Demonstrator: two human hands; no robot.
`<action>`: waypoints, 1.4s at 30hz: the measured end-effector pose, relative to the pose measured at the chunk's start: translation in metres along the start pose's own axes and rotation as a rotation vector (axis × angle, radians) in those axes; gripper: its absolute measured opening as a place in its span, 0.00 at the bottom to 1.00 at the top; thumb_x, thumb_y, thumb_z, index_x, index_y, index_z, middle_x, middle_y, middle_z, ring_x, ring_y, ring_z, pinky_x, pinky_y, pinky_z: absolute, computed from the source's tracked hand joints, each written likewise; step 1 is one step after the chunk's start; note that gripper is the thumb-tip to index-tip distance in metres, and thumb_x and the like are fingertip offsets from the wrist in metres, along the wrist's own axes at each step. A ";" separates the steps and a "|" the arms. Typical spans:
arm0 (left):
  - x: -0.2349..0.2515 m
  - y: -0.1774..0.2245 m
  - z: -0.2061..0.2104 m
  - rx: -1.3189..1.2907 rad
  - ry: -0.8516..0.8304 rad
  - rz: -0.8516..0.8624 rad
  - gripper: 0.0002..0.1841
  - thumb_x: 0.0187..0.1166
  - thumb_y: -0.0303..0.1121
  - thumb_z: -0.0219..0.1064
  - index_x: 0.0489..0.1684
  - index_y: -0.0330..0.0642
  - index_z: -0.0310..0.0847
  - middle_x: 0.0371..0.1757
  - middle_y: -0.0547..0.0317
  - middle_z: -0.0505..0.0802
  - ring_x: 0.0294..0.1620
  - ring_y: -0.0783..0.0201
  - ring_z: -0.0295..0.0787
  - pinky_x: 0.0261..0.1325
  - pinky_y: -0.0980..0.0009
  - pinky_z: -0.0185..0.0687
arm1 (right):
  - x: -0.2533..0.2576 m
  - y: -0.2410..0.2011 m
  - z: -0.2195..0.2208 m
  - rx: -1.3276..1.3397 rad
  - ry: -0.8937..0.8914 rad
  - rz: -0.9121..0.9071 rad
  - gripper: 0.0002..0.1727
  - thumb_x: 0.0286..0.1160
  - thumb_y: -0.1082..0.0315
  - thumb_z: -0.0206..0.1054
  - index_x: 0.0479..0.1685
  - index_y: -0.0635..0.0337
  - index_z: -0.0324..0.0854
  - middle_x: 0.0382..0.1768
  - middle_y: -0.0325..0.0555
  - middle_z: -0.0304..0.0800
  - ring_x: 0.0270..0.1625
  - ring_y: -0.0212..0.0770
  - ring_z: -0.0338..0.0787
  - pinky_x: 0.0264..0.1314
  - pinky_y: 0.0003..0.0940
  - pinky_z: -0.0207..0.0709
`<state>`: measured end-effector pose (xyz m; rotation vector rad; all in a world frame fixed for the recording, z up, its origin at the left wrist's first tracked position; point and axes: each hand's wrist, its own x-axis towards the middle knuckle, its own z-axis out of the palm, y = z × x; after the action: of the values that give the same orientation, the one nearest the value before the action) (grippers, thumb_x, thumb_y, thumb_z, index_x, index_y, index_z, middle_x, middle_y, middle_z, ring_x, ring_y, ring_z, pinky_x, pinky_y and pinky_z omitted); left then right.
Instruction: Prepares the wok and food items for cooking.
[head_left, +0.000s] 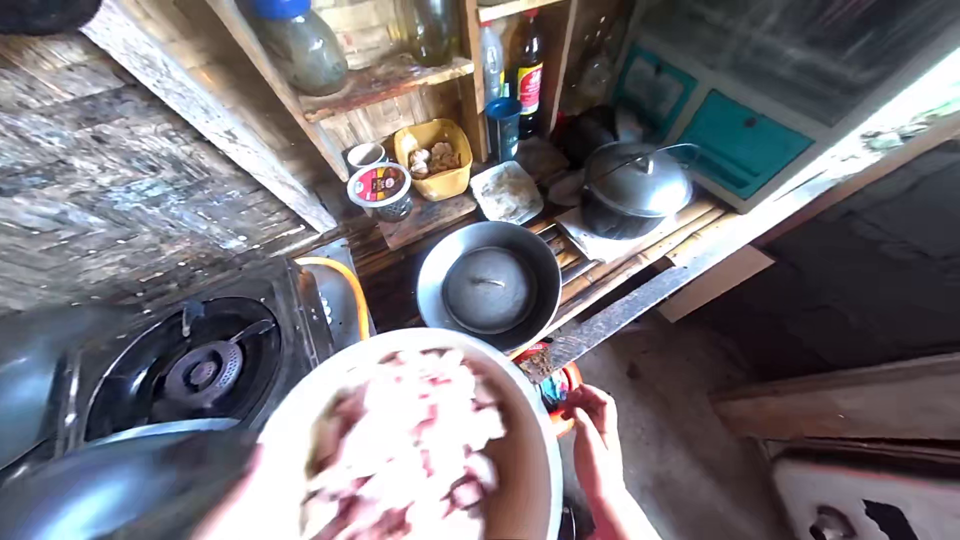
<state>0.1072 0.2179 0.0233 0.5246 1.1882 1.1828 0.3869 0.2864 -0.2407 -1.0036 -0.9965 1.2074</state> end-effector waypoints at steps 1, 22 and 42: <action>0.021 -0.008 0.017 -0.045 -0.132 -0.046 0.29 0.93 0.55 0.36 0.62 0.52 0.82 0.43 0.63 0.92 0.37 0.71 0.88 0.38 0.73 0.88 | 0.001 -0.041 -0.003 0.180 -0.154 0.017 0.25 0.85 0.46 0.59 0.75 0.46 0.73 0.61 0.36 0.90 0.54 0.31 0.91 0.55 0.31 0.87; 0.191 -0.047 0.107 0.736 -0.387 -0.198 0.15 0.87 0.32 0.61 0.69 0.49 0.81 0.42 0.62 0.87 0.22 0.74 0.75 0.25 0.80 0.71 | 0.148 -0.052 -0.059 0.194 0.506 0.437 0.42 0.76 0.78 0.51 0.92 0.41 0.45 0.53 0.67 0.86 0.37 0.61 0.93 0.28 0.56 0.87; 0.220 -0.092 0.160 0.622 -0.344 -0.099 0.15 0.90 0.34 0.58 0.70 0.45 0.81 0.56 0.55 0.87 0.35 0.69 0.79 0.37 0.72 0.76 | 0.128 -0.086 -0.035 -0.457 -0.078 0.315 0.49 0.71 0.44 0.67 0.93 0.52 0.53 0.86 0.64 0.58 0.79 0.55 0.75 0.67 0.53 0.82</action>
<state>0.2731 0.4230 -0.0907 1.0747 1.2518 0.5867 0.4534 0.4040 -0.1585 -1.5250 -1.2406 1.3093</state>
